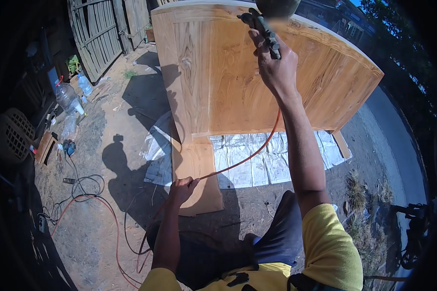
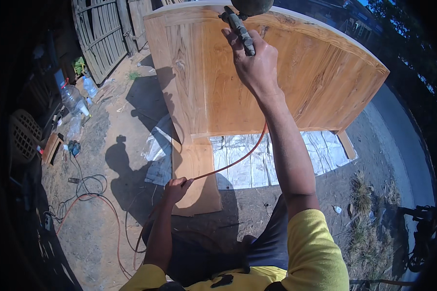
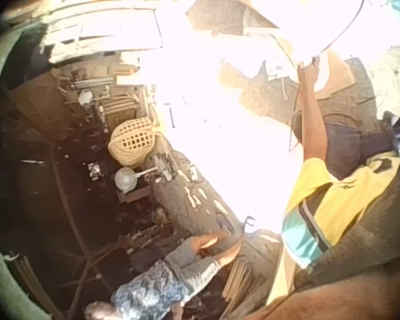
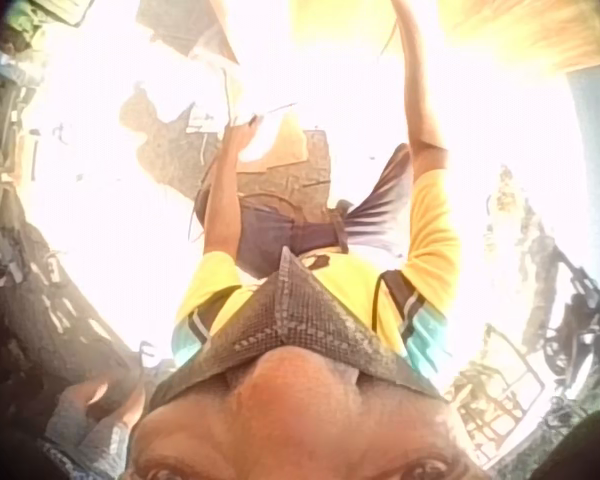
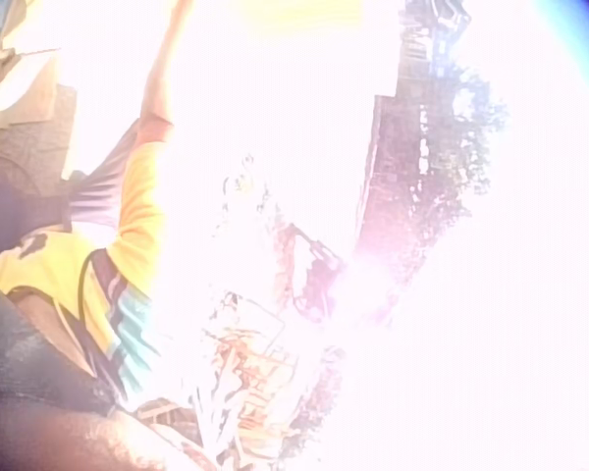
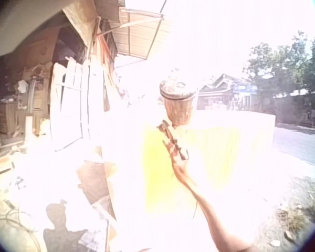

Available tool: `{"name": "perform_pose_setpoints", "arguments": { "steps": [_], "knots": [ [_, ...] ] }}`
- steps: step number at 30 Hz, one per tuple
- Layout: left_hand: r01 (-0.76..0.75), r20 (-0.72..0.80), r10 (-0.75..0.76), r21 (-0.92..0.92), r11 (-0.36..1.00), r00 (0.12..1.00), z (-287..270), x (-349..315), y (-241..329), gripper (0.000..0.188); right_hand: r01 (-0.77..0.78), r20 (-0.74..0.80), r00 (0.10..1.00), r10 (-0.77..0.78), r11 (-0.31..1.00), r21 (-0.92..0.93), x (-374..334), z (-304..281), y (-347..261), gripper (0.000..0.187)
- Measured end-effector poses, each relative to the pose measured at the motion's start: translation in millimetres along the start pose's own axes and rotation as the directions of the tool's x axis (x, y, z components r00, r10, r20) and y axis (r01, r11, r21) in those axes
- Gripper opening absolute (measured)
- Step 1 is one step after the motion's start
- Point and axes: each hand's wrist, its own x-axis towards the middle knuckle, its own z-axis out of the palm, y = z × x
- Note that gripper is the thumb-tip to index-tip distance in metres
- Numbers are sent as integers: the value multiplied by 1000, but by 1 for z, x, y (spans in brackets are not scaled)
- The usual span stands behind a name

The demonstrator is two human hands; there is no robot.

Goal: The person spray paints a wooden furniture panel using a paint spray gun while holding the connected hose.

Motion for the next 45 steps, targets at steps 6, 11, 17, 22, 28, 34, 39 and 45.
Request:
{"name": "perform_pose_setpoints", "arguments": {
  "steps": [6,11,17,22,28,34,39,45],
  "knots": [
    [86,27,-86,27,996,996,-13,-1,-6,49,-141,79,987,137,989,46,-42,19,23,43],
    [145,40,-148,58,988,988,-15,-16,-27,49,-304,236,927,292,953,14,-135,47,73,37],
    [181,65,-188,95,979,980,-15,-26,-33,47,-330,283,898,336,941,-71,-240,78,133,39],
    [112,-7,-113,174,978,994,-16,-44,-43,48,-509,381,765,520,850,-138,-298,102,157,39],
    [118,75,-134,184,976,988,-34,-49,-24,50,-536,408,690,598,801,-267,-357,129,202,59],
    [174,104,-195,187,967,975,-39,-51,-16,44,-581,467,543,698,714,-390,-356,134,217,77],
    [159,112,-182,187,969,977,-38,-52,-23,46,-519,437,679,590,807,-283,-285,105,160,59],
    [118,-2,-120,199,973,993,-9,-42,-42,51,-300,375,874,308,950,-83,-185,67,102,36]
  ]
}}
